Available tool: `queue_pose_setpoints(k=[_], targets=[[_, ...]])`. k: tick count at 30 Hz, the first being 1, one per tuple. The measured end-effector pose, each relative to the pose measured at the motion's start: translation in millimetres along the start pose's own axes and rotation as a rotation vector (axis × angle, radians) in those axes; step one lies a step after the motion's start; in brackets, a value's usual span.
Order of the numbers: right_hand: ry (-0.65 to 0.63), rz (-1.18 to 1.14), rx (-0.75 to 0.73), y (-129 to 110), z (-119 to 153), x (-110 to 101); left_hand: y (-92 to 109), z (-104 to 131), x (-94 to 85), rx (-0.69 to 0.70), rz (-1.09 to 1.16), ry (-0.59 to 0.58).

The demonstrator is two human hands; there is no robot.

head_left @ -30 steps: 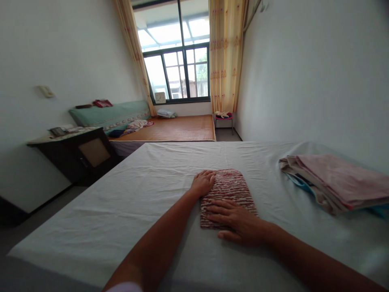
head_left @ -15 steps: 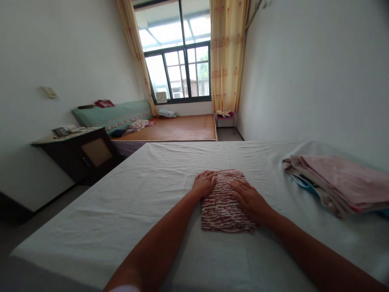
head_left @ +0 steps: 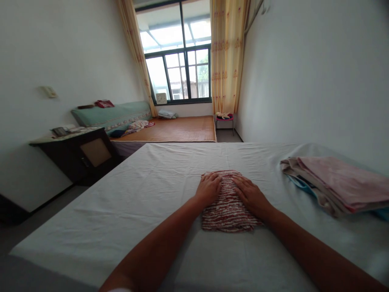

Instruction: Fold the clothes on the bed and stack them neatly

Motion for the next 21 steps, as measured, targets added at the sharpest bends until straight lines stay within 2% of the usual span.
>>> queue_pose_setpoints(k=[3,6,10,12,15,18,21], targets=[[-0.074,0.007,0.019,1.6,0.9,10.4,3.6,1.1,5.2,0.025,0.005,-0.043],[-0.102,0.035,0.08,12.7,0.5,14.6,-5.3,-1.7,8.2,-0.017,0.008,-0.064],[-0.055,0.065,0.174,28.8,-0.5,5.4,-15.7,-4.6,9.3,-0.066,0.014,-0.069],[0.016,0.049,0.162,24.5,-1.1,-6.0,-17.3,-4.7,9.3,-0.07,0.01,-0.06],[0.048,-0.1,-0.001,-9.2,-1.8,-20.5,-19.9,-5.0,10.6,-0.071,0.019,-0.072],[-0.105,-0.313,-0.217,-61.3,1.2,-24.0,-25.3,-6.5,11.9,-0.082,0.04,-0.1],[-0.275,-0.426,-0.357,-102.7,7.3,-23.9,-31.3,-8.8,11.3,-0.102,0.058,-0.101]])
Point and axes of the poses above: each hand's wrist, its own z-axis away from the middle knuckle, its own x-axis out of the palm, y = z × x, the point moved 7 cm from there along -z, towards the middle knuckle, and after that the axes turned 2 degrees about -x, right-handed, at the moved point
